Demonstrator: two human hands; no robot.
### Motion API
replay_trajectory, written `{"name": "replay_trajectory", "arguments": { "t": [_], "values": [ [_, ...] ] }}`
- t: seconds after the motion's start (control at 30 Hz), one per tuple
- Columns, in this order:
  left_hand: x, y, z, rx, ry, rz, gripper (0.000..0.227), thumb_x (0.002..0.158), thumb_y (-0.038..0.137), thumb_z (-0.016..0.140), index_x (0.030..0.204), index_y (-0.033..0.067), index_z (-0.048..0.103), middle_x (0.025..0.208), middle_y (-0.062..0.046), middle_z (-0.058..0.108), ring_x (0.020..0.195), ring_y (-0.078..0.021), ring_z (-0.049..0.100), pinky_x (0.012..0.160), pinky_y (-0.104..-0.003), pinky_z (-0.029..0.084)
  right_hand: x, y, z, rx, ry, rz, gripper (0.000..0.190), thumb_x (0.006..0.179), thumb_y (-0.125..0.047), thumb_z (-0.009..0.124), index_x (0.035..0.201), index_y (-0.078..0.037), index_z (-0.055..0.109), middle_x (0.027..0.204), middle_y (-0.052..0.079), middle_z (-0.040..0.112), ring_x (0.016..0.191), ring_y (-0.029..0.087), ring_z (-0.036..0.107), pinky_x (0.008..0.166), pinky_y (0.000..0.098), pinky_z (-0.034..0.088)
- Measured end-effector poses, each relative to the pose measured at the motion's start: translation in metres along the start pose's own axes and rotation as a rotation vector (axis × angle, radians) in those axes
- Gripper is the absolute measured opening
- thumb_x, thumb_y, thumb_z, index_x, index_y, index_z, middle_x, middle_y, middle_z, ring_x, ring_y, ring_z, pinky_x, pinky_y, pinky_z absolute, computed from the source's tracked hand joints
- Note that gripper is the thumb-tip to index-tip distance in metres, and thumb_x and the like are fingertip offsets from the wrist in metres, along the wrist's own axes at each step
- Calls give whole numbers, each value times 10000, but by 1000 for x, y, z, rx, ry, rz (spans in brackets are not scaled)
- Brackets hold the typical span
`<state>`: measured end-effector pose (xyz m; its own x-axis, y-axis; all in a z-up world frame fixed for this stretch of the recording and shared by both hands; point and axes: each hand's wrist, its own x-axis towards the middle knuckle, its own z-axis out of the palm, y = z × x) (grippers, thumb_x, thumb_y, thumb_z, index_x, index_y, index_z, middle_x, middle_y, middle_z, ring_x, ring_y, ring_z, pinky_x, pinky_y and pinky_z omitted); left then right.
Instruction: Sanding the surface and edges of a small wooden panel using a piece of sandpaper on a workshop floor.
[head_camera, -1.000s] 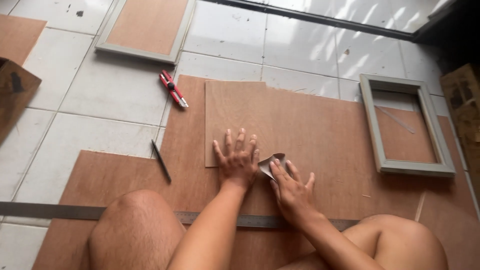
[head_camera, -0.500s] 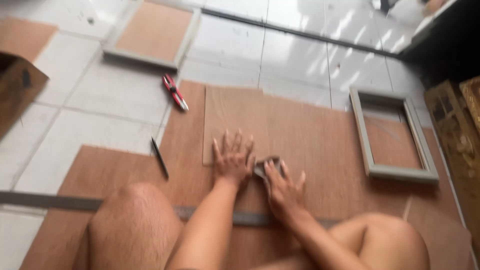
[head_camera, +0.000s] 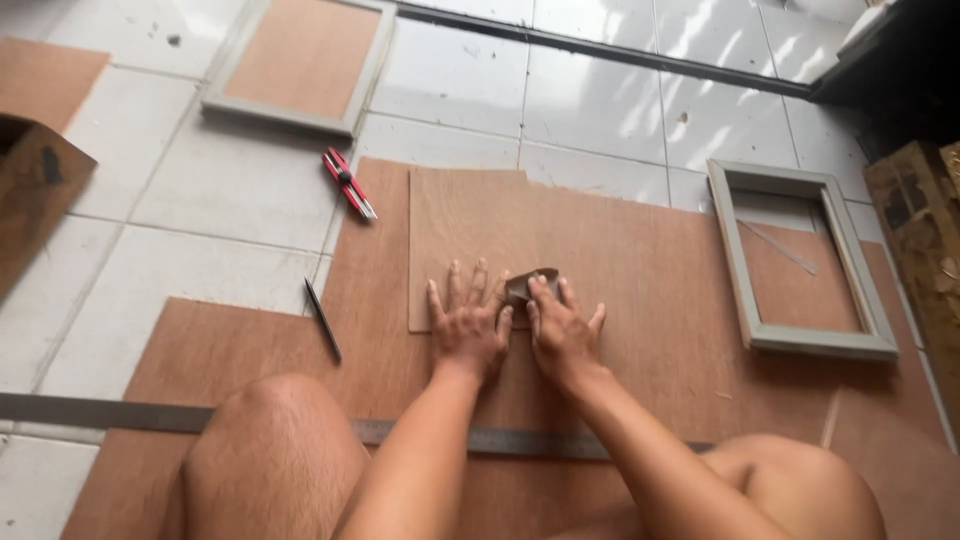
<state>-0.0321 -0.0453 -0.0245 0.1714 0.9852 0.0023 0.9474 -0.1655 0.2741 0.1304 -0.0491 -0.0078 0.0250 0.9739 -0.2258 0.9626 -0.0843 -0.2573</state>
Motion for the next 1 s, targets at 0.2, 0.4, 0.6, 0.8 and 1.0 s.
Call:
{"name": "replay_trajectory", "arguments": {
  "t": [0.2,0.4,0.6,0.8,1.0],
  "values": [
    [0,0,-5,10,-35,8,617,1123,522,397,1729,410,417,1862,-12,318,1727,-407,176,1332,-747,123,98,-6,-14,-20,14,-7,524,1248,-456,283,1733,-323,429,1807,-69,442,1714,295,294,1244,906,134],
    [-4,-2,22,17,107,8,575,1036,532,532,1583,358,558,1753,-49,454,1661,-422,305,1273,-761,238,-22,-2,-27,-4,-84,-15,503,1218,-476,323,1680,-367,490,1770,-118,488,1708,262,313,1282,866,172],
    [2,-8,47,89,428,83,554,965,546,633,1485,357,663,1663,-47,584,1569,-468,468,1199,-786,343,7,6,-8,152,50,-38,489,1146,-427,423,1579,-327,627,1689,-47,594,1666,281,375,1264,832,75],
    [0,-7,33,7,312,115,547,1016,479,598,1520,276,663,1659,-133,583,1577,-526,441,1253,-770,301,104,-38,-60,152,-48,28,562,1187,-448,259,1698,-331,463,1812,-69,411,1715,299,252,1344,774,68],
    [3,-8,43,17,364,108,556,1013,514,596,1518,296,675,1642,-118,606,1545,-519,487,1246,-772,316,86,-43,-76,207,-101,42,573,1171,-451,250,1689,-344,468,1811,-66,418,1726,311,242,1343,787,11]
  ]
}}
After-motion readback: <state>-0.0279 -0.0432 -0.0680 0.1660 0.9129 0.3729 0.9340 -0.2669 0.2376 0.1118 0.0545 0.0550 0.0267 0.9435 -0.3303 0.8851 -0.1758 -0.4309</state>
